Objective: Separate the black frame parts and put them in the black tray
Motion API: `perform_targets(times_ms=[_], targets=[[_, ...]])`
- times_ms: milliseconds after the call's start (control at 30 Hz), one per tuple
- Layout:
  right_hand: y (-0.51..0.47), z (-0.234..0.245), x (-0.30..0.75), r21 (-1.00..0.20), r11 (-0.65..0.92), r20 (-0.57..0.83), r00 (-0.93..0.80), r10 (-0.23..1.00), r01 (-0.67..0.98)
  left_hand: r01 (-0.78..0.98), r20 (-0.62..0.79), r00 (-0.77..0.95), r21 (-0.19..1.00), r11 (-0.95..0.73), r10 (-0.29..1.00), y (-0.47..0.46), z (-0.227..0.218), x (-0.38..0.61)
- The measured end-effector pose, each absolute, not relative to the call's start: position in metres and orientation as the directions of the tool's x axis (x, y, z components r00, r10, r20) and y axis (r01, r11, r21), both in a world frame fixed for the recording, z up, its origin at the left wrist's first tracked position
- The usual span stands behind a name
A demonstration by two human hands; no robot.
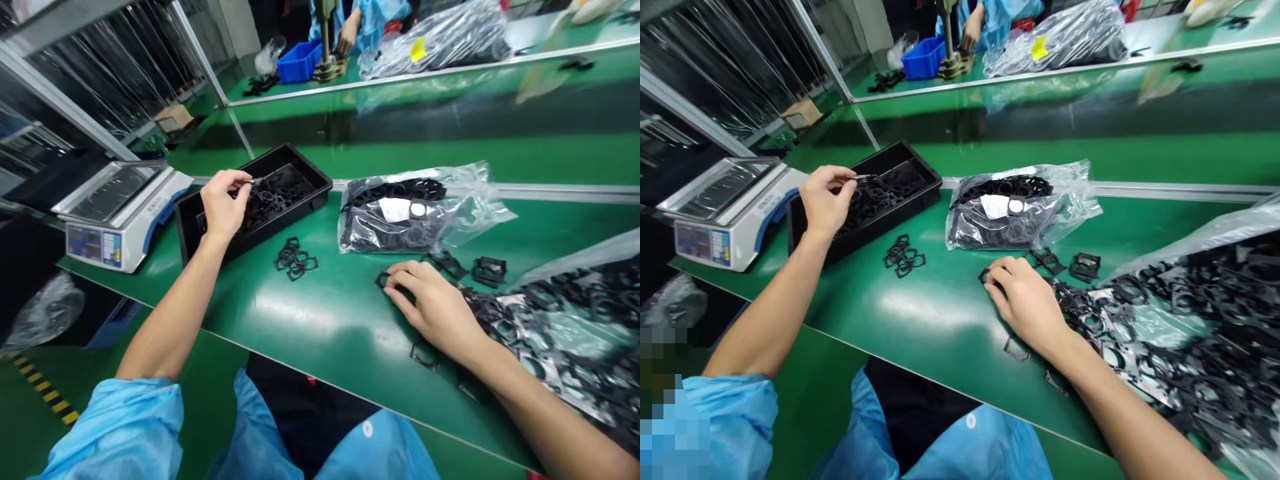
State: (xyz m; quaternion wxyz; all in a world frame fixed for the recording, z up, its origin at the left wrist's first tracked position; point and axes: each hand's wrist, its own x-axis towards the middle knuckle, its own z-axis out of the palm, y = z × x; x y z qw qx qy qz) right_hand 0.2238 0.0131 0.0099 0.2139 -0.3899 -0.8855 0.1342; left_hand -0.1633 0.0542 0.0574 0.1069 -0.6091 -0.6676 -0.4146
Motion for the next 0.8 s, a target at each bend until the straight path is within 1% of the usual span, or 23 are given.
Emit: perform_targets(times_ms=[67, 100, 167, 200, 233, 267, 300, 333, 400, 500, 567, 633, 800], targets=[[0.012, 0.012, 0.222, -0.502, 0.597, 0.269, -0.543, 0.796, 0.626, 0.93, 0.568, -0.2, 0.365, -0.026, 0.799, 0.057, 0.056, -0.176], [0.011, 0.013, 0.221, -0.568, 0.552, 0.258, -0.506, 0.823, 0.61, 0.945, 0.558, -0.167, 0.325, -0.029, 0.812, 0.054, 0.054, -0.176], [0.01, 0.016, 0.22, -0.729, 0.434, 0.21, -0.43, 0.878, 0.53, 0.966, 0.589, -0.076, 0.244, -0.088, 0.804, 0.042, 0.05, -0.165], [0.01, 0.017, 0.219, -0.816, 0.353, 0.165, -0.4, 0.902, 0.458, 0.967, 0.6, -0.021, 0.215, -0.136, 0.8, 0.033, 0.048, -0.156], [0.01, 0.018, 0.218, -0.894, 0.253, 0.105, -0.378, 0.92, 0.369, 0.96, 0.575, 0.053, 0.194, -0.2, 0.816, 0.024, 0.045, -0.146], [0.01, 0.019, 0.217, -0.953, 0.14, 0.033, -0.368, 0.929, 0.269, 0.947, 0.52, 0.138, 0.179, -0.266, 0.843, 0.016, 0.042, -0.135], [0.01, 0.02, 0.217, -0.985, 0.02, -0.043, -0.365, 0.93, 0.17, 0.938, 0.451, 0.208, 0.158, -0.307, 0.868, 0.008, 0.039, -0.125], [0.01, 0.021, 0.216, -0.992, -0.094, -0.117, -0.369, 0.922, 0.082, 0.939, 0.379, 0.25, 0.129, -0.318, 0.891, 0.003, 0.036, -0.116], [0.01, 0.024, 0.214, -0.962, -0.269, -0.233, -0.386, 0.893, -0.041, 0.957, 0.262, 0.255, 0.072, -0.283, 0.931, -0.002, 0.029, -0.104], [0.009, 0.028, 0.212, -0.905, -0.401, -0.316, -0.409, 0.856, -0.139, 0.977, 0.188, 0.192, 0.052, -0.205, 0.963, -0.001, 0.023, -0.099], [0.008, 0.03, 0.212, -0.887, -0.434, -0.341, -0.411, 0.845, -0.157, 0.979, 0.185, 0.173, 0.077, -0.19, 0.967, 0.002, 0.021, -0.1], [0.007, 0.029, 0.212, -0.89, -0.432, -0.345, -0.402, 0.848, -0.148, 0.974, 0.204, 0.173, 0.11, -0.199, 0.963, 0.003, 0.023, -0.101], [0.007, 0.022, 0.212, -0.937, -0.338, -0.284, -0.376, 0.882, -0.085, 0.941, 0.299, 0.197, 0.211, -0.266, 0.934, 0.0, 0.031, -0.091]])
